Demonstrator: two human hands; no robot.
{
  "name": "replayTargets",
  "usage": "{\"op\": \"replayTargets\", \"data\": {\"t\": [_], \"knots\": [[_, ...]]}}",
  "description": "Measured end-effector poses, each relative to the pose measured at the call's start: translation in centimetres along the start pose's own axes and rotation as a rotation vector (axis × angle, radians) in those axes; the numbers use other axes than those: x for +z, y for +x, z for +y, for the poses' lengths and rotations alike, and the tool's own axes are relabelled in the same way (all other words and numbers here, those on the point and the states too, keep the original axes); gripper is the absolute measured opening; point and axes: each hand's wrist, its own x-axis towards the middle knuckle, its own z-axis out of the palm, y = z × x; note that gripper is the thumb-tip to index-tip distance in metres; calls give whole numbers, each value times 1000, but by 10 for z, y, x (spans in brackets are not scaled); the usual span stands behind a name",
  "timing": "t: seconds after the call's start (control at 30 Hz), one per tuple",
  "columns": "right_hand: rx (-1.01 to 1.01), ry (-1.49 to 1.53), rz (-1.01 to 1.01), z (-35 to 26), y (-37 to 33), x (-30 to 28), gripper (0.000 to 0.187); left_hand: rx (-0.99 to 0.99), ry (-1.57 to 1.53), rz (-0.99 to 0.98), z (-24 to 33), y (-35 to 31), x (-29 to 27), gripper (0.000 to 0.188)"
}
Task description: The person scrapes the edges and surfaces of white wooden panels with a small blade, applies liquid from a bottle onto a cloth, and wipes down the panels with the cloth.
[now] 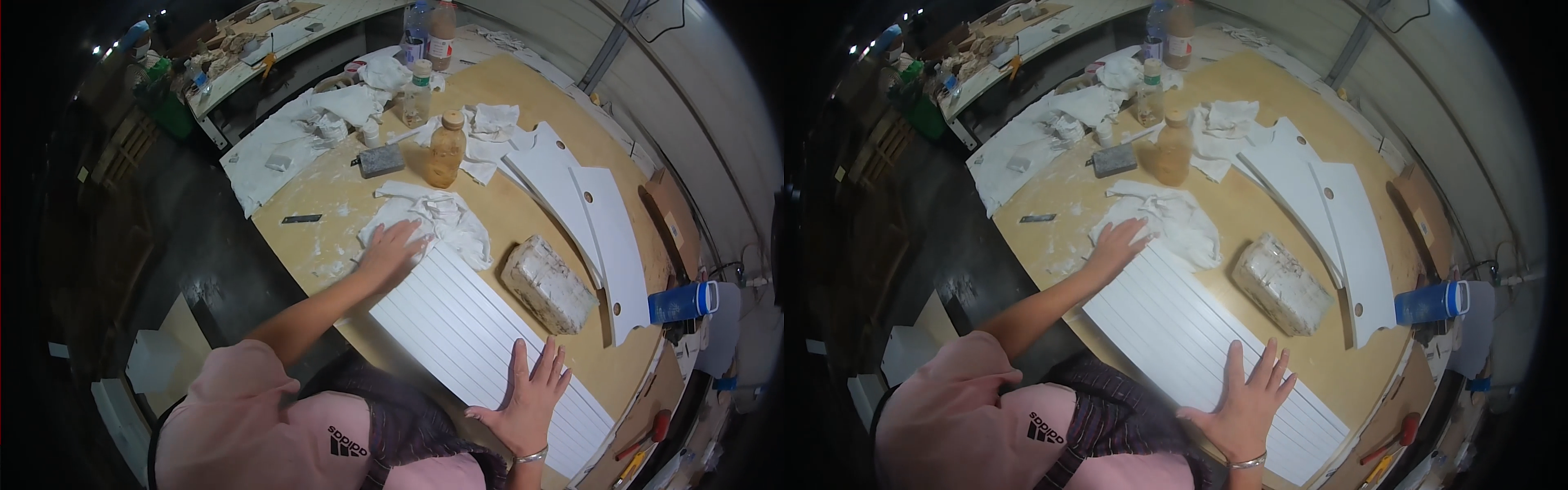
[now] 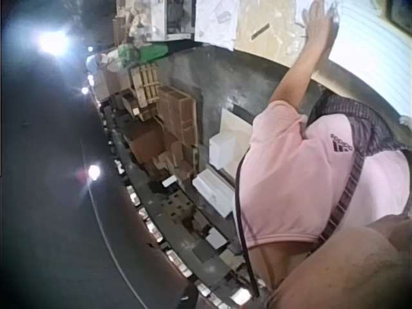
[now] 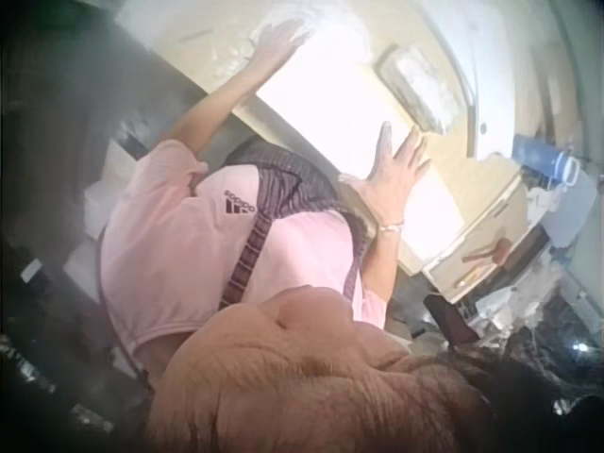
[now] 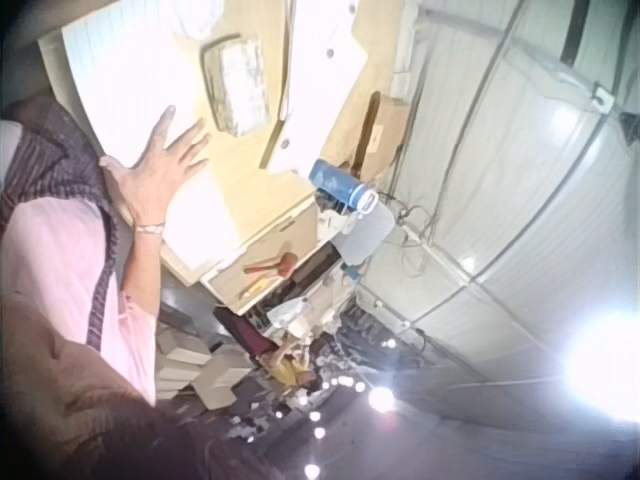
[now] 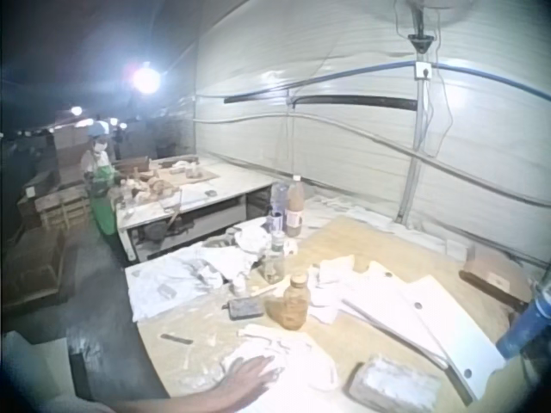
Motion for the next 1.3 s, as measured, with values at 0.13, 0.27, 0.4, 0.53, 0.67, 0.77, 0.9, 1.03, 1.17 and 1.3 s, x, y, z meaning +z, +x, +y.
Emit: {"op": "replayTargets", "data": {"t": [0.13, 0.27, 0.4, 0.53, 0.67, 0.77, 0.9, 1.03, 1.17, 1.3], "knots": [[13, 32, -72, -9, 3, -12, 121, -56, -284, -353, -39, -5, 7, 33], [81, -28, -111, -15, 4, -4, 116, -273, -954, -145, -35, 24, -75, 20], [17, 28, 35, -10, 4, 5, 112, 368, -1011, -181, 36, 43, -142, 14], [-24, 33, 126, -8, 3, 12, 109, 302, -826, -320, -11, 63, -120, 21], [4, 39, 136, -7, 4, 11, 108, -272, -996, -303, -40, 68, -118, 17], [-56, 45, 168, -9, -3, 13, 108, -510, -1263, -423, -96, 38, -79, 21], [-37, 38, 166, -4, 6, 12, 109, -348, -573, -562, -109, 60, -102, 27], [-29, 59, 165, -7, -5, 14, 110, -241, -515, -434, -110, 59, -119, 31], [-77, 48, 185, -3, -2, 16, 111, -318, -793, -338, -88, 69, -153, 24], [-58, 73, 169, -4, -1, 13, 112, -573, -1519, -331, -55, 79, -168, 22]]}}
